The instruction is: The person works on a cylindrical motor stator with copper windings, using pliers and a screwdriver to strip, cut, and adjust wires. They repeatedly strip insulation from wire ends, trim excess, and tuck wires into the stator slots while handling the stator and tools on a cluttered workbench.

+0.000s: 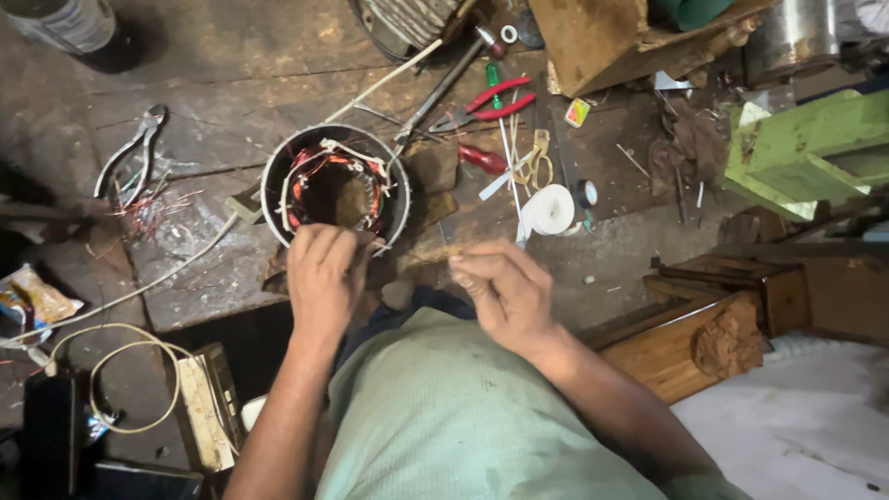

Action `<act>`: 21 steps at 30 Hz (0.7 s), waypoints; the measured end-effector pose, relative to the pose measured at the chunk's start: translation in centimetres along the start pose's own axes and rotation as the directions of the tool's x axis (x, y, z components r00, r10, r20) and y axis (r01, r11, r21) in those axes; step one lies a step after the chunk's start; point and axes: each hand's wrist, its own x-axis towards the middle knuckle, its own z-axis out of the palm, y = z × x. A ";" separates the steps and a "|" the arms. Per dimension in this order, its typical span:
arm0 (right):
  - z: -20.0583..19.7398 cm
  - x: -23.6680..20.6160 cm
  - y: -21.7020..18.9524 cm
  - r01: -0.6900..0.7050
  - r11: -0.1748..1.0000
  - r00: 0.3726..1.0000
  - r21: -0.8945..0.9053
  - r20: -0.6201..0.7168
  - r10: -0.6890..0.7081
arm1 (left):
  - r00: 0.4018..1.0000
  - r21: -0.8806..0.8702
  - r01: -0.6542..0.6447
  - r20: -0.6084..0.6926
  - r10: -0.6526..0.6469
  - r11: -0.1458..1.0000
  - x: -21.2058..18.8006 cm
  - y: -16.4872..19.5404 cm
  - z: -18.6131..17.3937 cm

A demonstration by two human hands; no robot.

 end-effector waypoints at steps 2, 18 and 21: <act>-0.7 -0.5 1.4 -0.072 0.997 0.997 0.009 0.009 0.072 | 1.000 -0.002 -0.014 0.004 0.014 1.000 0.1 0.5 -0.4; -3.8 5.0 23.2 -0.589 0.622 0.742 -0.516 -0.040 0.670 | 0.897 -0.512 0.250 0.442 0.003 0.822 0.5 9.1 8.8; -5.4 6.0 24.8 -0.704 0.672 0.686 -0.230 0.024 0.727 | 0.825 -0.349 0.267 0.564 -0.026 0.898 1.8 9.1 15.4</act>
